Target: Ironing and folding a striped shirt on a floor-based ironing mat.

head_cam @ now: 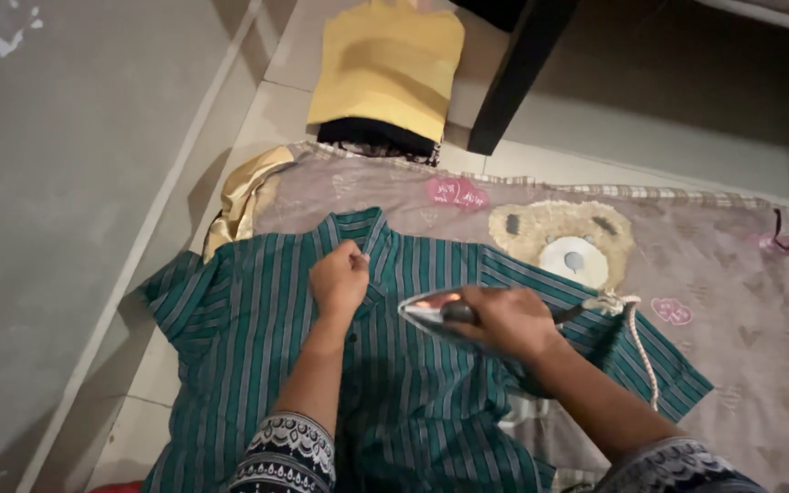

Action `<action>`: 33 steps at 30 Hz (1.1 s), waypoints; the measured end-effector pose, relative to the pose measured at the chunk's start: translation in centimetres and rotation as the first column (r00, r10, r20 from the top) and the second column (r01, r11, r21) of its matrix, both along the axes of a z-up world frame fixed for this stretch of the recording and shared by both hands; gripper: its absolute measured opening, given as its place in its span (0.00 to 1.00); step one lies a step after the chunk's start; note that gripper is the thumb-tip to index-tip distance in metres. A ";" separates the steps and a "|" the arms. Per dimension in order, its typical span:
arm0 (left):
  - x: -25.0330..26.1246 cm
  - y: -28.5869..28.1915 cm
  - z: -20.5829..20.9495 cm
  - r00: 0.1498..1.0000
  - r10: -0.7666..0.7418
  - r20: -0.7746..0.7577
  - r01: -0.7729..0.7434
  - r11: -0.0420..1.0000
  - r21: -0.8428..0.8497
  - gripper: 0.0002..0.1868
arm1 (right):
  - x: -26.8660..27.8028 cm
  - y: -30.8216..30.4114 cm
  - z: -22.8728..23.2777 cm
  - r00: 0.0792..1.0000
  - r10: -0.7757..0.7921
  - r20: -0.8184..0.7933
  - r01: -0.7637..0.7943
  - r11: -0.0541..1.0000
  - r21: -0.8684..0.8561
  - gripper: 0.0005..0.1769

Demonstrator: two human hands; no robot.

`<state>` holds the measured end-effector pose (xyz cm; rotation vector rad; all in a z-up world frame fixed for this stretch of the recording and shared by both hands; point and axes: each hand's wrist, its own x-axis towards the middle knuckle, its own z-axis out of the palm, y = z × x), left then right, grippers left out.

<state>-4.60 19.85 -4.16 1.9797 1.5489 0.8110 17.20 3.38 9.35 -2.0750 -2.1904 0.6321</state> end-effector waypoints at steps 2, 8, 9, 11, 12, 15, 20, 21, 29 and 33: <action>0.4 -0.2 0.7 1.000 -0.003 0.009 0.003 1.000 -0.016 0.10 | 0.3 1.1 0.1 0.987 -0.147 0.069 0.152 0.985 -0.082 0.28; -0.6 -1.5 5.2 0.996 0.022 0.086 -0.034 0.990 0.135 0.09 | 3.0 3.6 1.4 0.924 -0.308 0.228 0.334 0.938 -0.087 0.30; -0.6 -1.4 5.8 0.993 0.031 0.113 -0.057 0.972 0.227 0.12 | 4.2 3.7 1.6 0.948 -0.244 0.204 0.276 0.950 -0.147 0.29; -1.7 0.5 4.4 0.995 0.087 0.043 -0.095 0.956 0.276 0.16 | 7.2 3.4 0.9 0.924 -0.262 0.278 0.307 0.942 -0.132 0.31; -2.2 1.3 3.7 0.990 0.142 -0.025 -0.126 0.939 0.321 0.20 | 8.7 3.1 0.5 0.893 -0.281 0.351 0.341 0.933 -0.119 0.32; -4.1 3.5 5.9 0.919 0.167 -0.357 -0.186 0.982 -0.017 0.30 | 13.7 0.8 1.4 0.849 -0.412 0.332 0.470 0.875 -0.116 0.30; -6.5 7.0 5.9 0.785 0.061 -0.616 -0.182 0.974 -0.135 0.21 | 23.1 -6.0 -0.1 0.740 -0.561 0.372 0.632 0.769 -0.096 0.36; -6.6 7.2 7.0 0.748 0.029 -0.663 -0.186 0.968 -0.168 0.21 | 25.1 -7.8 -0.7 0.720 -0.581 0.380 0.635 0.772 -0.023 0.35; -6.6 6.1 12.2 0.663 -0.184 -0.726 0.191 0.979 -0.073 0.18 | 32.7 -19.8 -5.1 0.561 -0.759 0.329 0.795 0.605 0.039 0.41; -6.7 3.8 17.6 0.738 -0.454 -0.500 0.529 0.849 0.011 0.12 | 29.8 -19.8 -3.5 0.513 -0.643 0.568 0.511 0.761 0.400 0.44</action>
